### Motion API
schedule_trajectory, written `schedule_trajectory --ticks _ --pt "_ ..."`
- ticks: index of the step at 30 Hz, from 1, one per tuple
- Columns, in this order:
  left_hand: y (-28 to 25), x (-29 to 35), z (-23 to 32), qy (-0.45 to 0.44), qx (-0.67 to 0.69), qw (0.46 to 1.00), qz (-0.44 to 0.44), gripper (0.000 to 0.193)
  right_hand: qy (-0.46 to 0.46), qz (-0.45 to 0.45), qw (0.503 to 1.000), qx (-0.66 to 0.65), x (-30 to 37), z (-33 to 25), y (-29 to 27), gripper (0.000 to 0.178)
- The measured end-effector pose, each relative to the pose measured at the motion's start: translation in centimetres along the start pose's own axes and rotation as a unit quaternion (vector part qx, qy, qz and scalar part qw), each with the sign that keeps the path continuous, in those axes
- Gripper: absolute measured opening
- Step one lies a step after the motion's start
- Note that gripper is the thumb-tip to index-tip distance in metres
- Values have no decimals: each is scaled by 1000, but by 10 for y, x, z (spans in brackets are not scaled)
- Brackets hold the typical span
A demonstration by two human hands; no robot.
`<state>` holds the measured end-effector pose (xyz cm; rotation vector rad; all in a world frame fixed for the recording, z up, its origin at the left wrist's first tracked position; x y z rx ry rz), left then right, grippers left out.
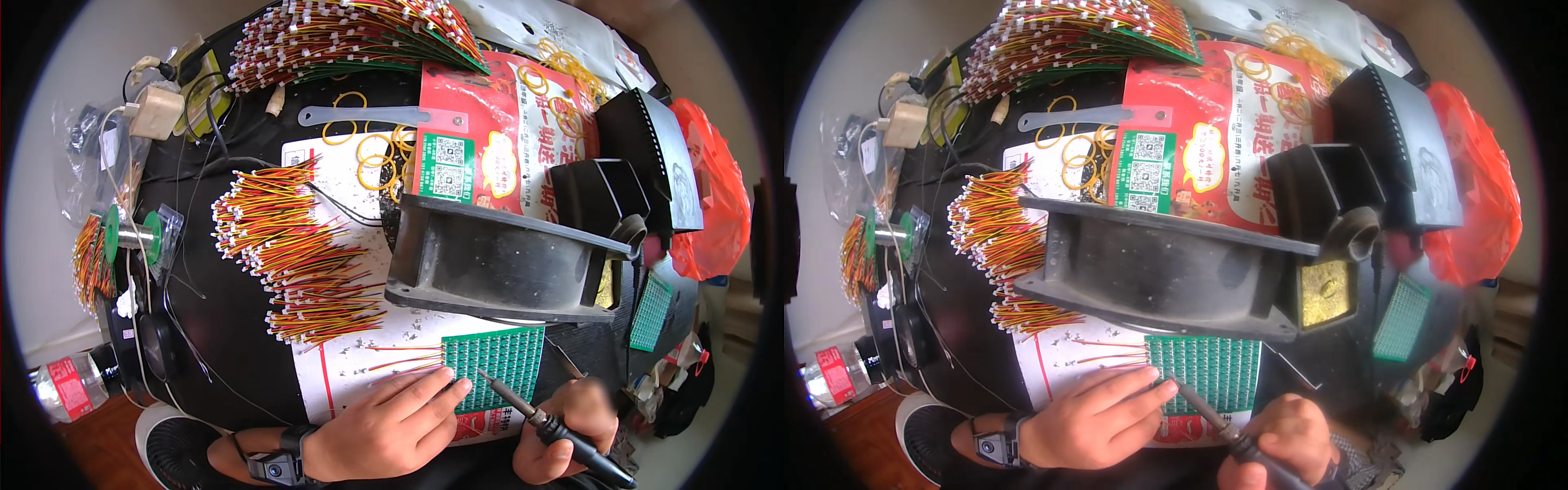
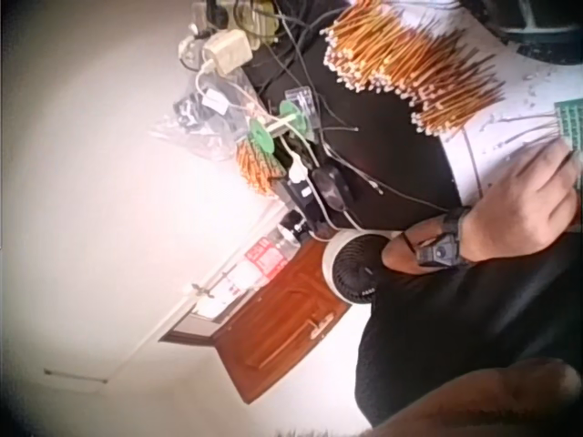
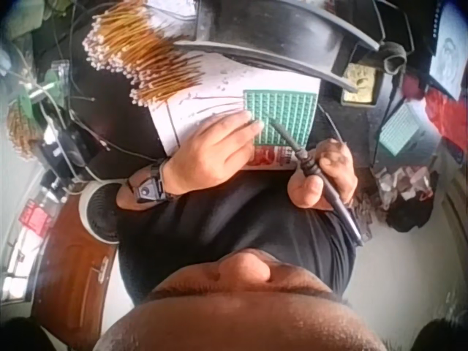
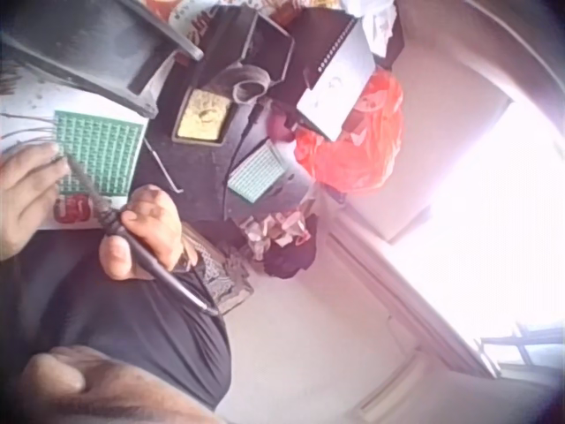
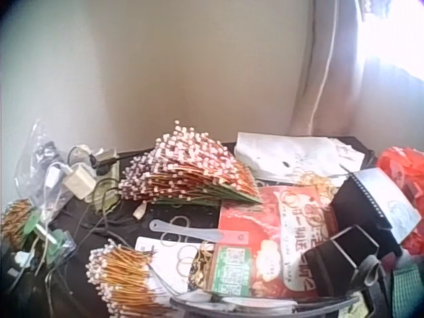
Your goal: Soldering wires to printed circuit boards.
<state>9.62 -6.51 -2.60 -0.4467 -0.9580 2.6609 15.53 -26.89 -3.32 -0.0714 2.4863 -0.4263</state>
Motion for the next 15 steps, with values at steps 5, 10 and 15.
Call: schedule_trajectory --ticks 5,10,15 --pt "-11 3 1 -14 69 995 77 11 -35 -2 998 -54 -17 -4 6 32" --pt "-27 1 1 -151 110 960 206 24 -48 -38 997 -57 -21 -5 9 27" --pt "-26 4 -1 -206 164 943 203 23 -49 -114 991 -53 -28 -9 6 27"
Point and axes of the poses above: each hand's wrist, its own x-axis away from the middle knuckle, its own y-axis out of the palm, z = x × y, the point moved 2 cm from there along -x, towards the middle knuckle, and after that the axes turned 8 degrees about x, right-handed, at the moved point
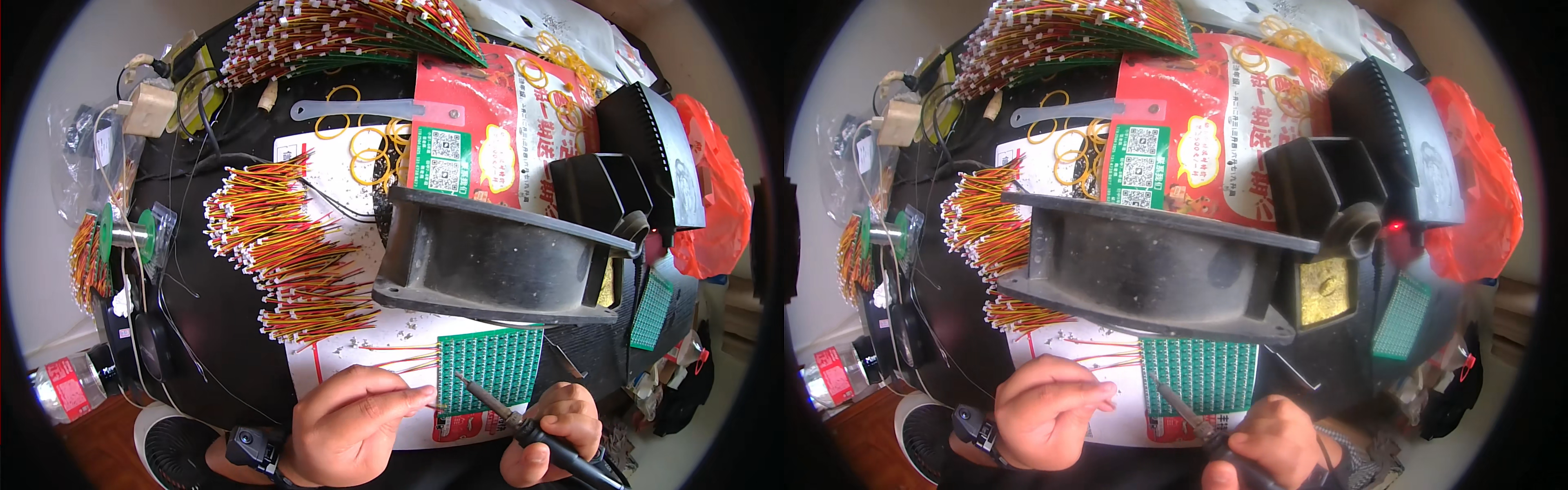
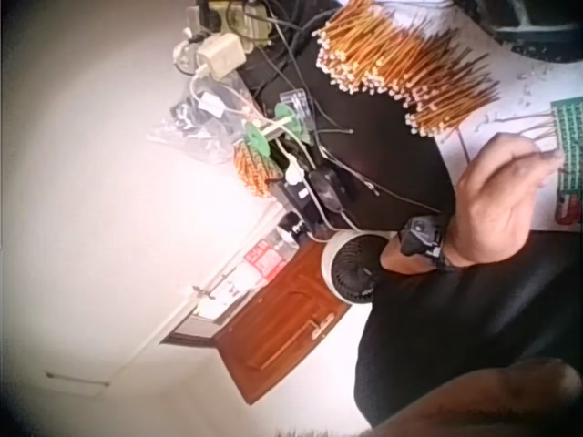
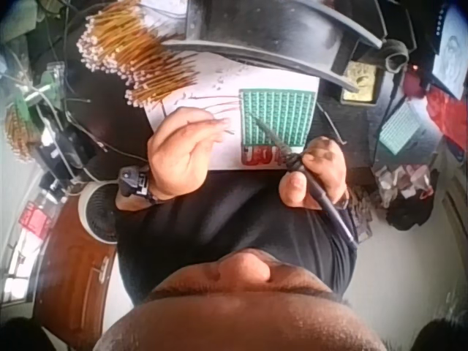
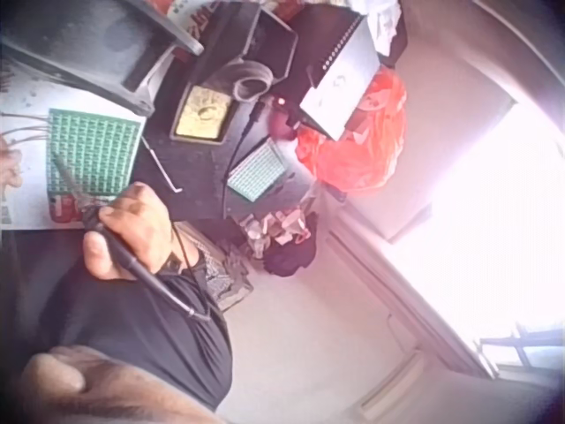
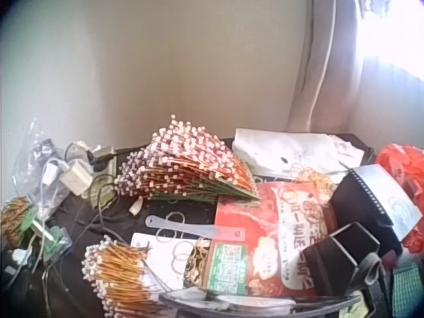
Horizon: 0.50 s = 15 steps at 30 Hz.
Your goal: Soldering wires to printed circuit boards.
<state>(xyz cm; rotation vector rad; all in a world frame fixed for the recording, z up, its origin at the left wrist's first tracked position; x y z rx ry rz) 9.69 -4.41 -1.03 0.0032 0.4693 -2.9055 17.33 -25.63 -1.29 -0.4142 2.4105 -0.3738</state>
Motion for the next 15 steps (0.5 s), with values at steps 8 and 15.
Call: schedule_trajectory --ticks 8,15 --pt "7 -1 -5 107 -47 993 -2 24 21 -33 999 20 -3 -5 2 26" --pt "13 3 -7 178 -249 950 -66 20 26 -44 998 27 -3 -1 7 24"
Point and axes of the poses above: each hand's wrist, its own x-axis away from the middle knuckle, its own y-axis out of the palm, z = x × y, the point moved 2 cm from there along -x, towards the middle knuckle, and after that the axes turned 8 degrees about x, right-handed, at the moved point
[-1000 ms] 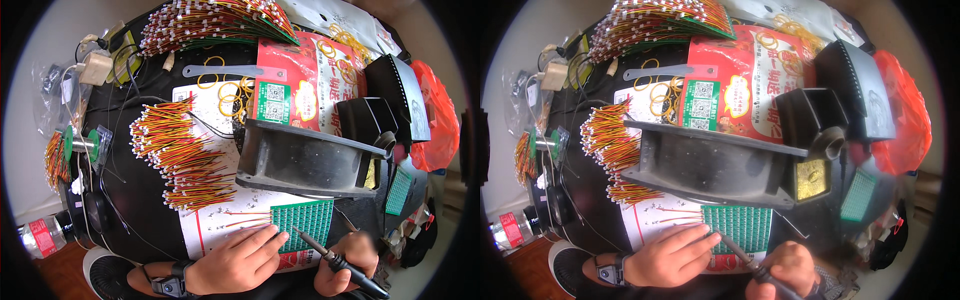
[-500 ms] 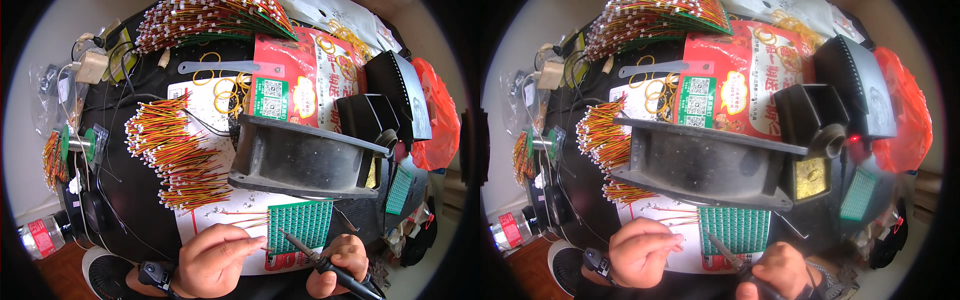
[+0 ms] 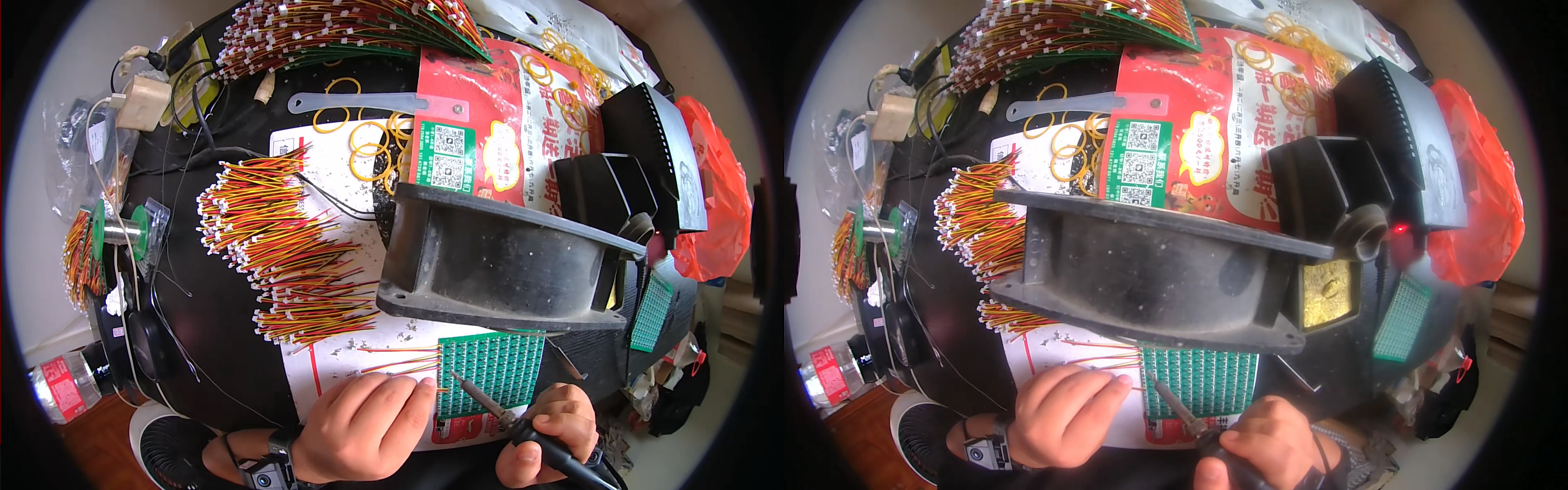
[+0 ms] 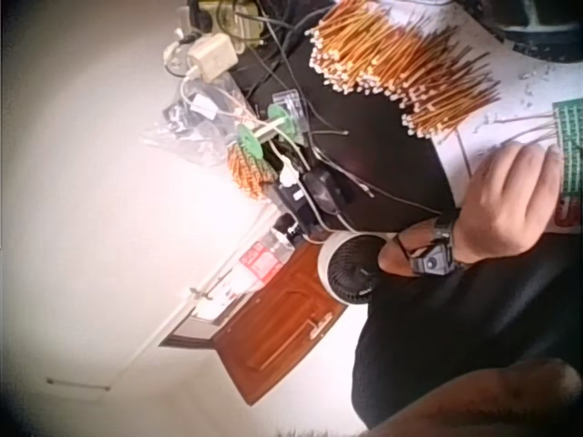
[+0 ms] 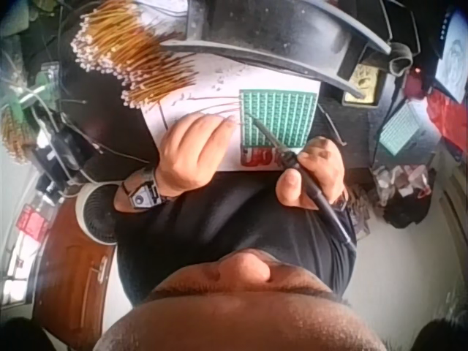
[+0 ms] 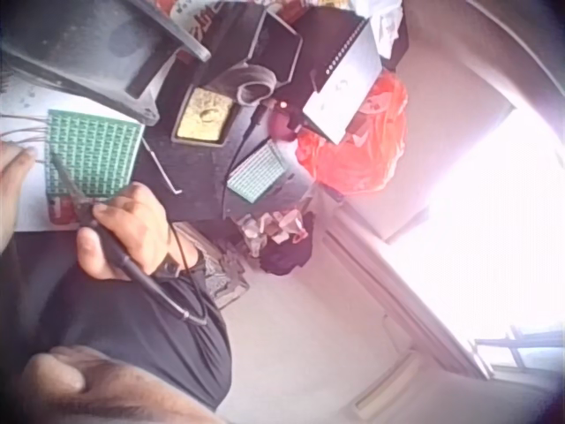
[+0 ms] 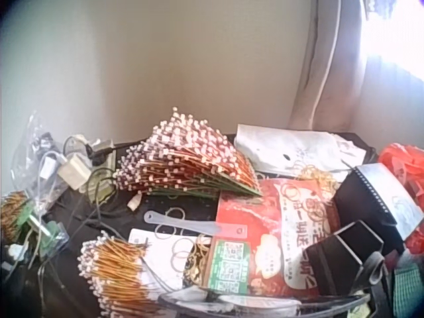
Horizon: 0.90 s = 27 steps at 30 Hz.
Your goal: Soldering wires to printed circuit boards.
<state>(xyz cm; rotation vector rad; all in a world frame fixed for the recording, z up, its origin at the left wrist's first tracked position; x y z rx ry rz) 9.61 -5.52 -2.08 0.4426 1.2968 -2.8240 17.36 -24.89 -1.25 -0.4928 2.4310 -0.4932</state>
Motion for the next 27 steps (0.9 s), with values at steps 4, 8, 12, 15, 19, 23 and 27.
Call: schedule_trajectory --ticks 4,8,12,15,19,23,27 --pt "4 0 0 9 -5 1000 25 19 2 -14 1000 13 -3 -6 -6 24" --pt "9 5 -4 -6 -16 999 29 21 7 -30 1000 5 -4 -5 -5 25" --pt "5 -1 -3 -4 12 1000 9 19 4 -38 999 8 -5 -4 -5 24" --pt "5 -1 -6 -4 26 1000 17 20 -1 -57 998 6 -6 -2 -6 24" --pt "8 1 -9 -22 41 999 6 22 0 -67 998 8 -6 -3 -5 24" --pt "9 1 -9 -25 37 999 15 24 1 -68 998 6 -6 -2 -5 24" --pt "10 1 -13 -24 40 999 13 25 2 -77 997 5 -7 0 -3 25"
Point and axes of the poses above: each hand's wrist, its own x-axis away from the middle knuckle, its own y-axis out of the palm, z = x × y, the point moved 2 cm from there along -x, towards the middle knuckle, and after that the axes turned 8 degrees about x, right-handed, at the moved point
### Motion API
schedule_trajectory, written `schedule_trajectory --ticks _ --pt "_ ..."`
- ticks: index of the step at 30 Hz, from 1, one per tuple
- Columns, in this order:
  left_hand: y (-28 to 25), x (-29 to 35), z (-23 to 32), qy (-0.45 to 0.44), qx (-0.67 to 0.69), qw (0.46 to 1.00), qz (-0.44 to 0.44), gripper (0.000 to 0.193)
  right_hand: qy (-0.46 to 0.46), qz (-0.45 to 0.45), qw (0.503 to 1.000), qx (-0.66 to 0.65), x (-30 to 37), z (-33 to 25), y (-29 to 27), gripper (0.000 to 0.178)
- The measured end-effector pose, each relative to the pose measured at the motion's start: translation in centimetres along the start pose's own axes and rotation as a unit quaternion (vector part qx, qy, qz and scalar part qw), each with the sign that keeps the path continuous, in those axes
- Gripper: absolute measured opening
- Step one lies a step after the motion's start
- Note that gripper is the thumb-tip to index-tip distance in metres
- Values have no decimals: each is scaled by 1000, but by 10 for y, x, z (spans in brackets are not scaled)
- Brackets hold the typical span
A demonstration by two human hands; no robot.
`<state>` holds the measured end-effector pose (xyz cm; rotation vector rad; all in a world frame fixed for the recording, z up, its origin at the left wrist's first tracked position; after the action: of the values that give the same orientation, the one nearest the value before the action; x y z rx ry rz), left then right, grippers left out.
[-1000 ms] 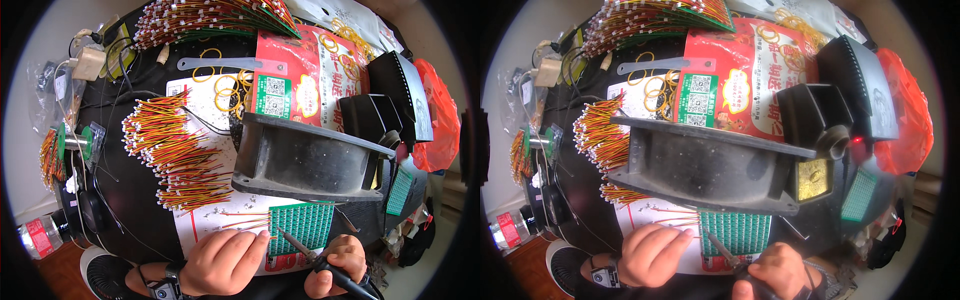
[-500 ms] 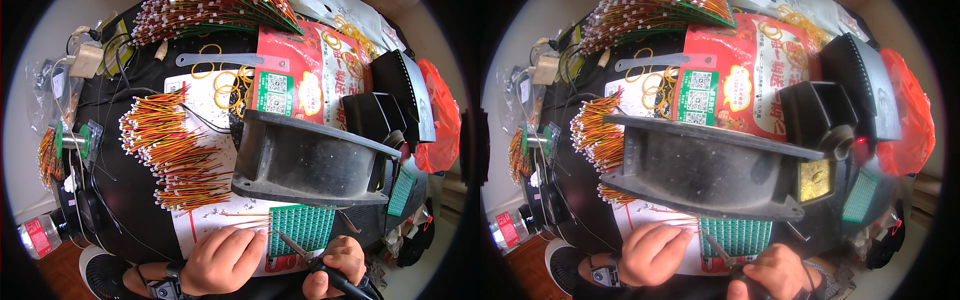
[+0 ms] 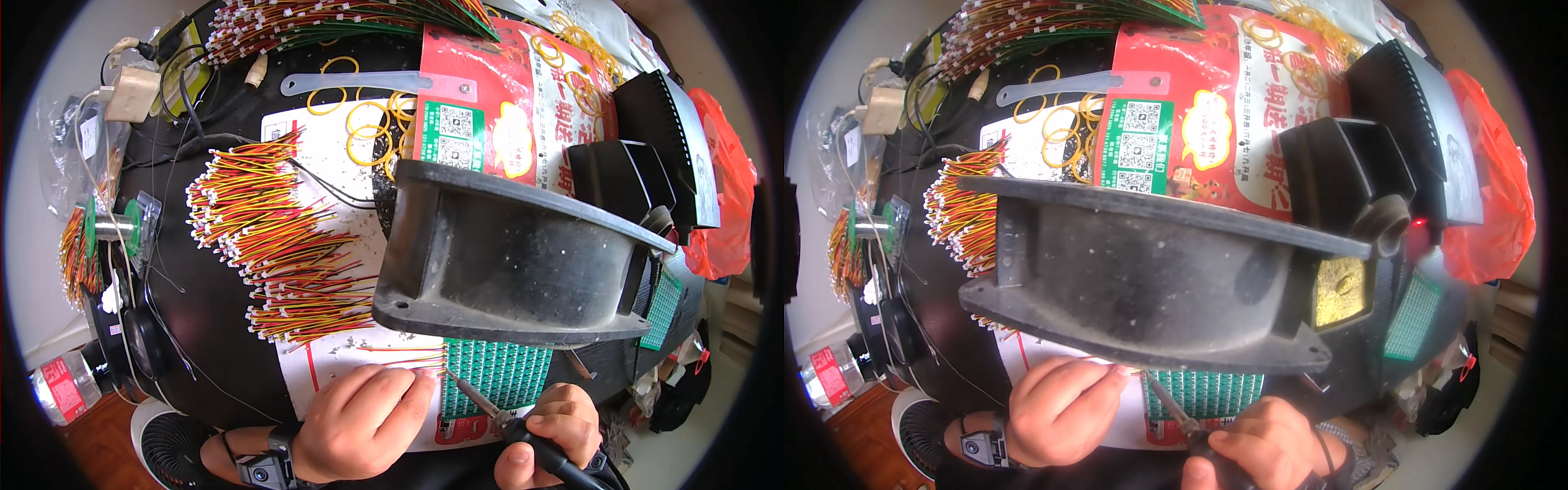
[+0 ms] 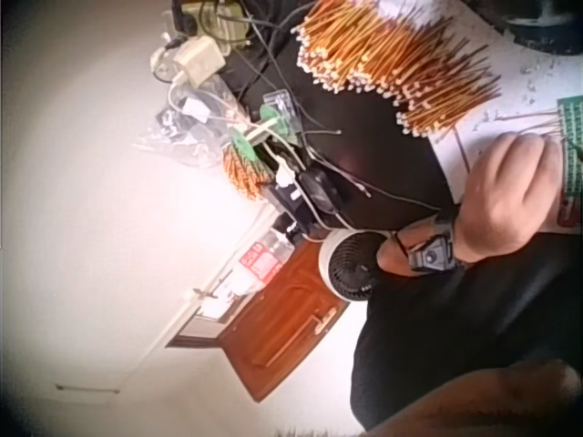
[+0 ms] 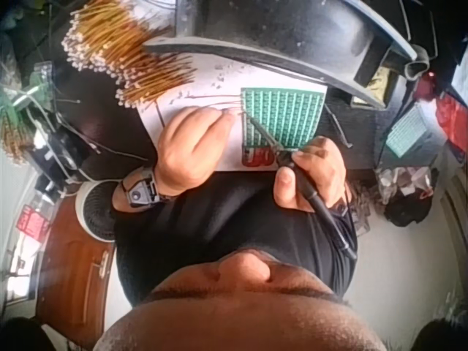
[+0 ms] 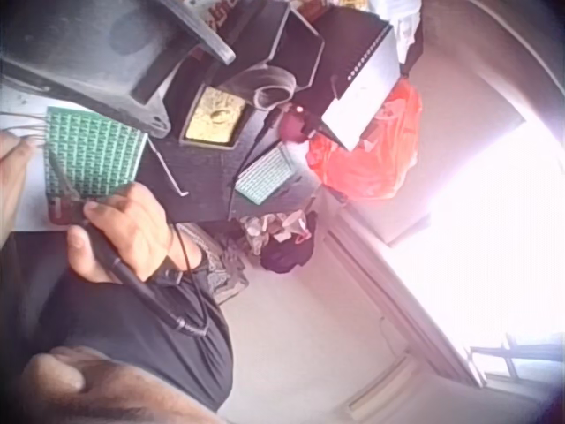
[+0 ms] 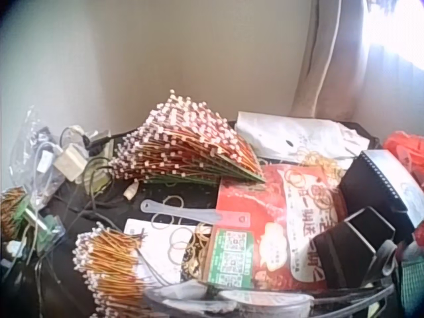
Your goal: Soldering wires to printed circuit boards.
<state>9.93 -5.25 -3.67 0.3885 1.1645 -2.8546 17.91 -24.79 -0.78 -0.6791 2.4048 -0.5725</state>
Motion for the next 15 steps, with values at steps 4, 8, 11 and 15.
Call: schedule_trajectory --ticks 4,8,11,15 --pt "-5 -4 5 -5 10 1000 -4 24 -1 -3 1000 -1 -1 -1 -2 25" --pt "-5 -5 5 -12 24 1000 -7 25 0 -2 1000 -3 -2 0 0 25" --pt "-6 -4 5 -16 22 1000 -13 26 -3 -5 1000 0 -2 0 0 24" --pt "-6 -3 6 -18 24 999 -17 26 0 18 1000 -1 1 -2 0 25"
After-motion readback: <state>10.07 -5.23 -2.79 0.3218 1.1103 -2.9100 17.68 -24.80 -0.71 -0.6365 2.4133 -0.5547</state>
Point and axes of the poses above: each hand's wrist, its own x-axis away from the middle knuckle, its own y-axis out of the palm, z = x × y, the point moved 2 cm from there along -x, towards the middle knuckle, and after that the axes turned 8 degrees about x, right-handed, at the moved point
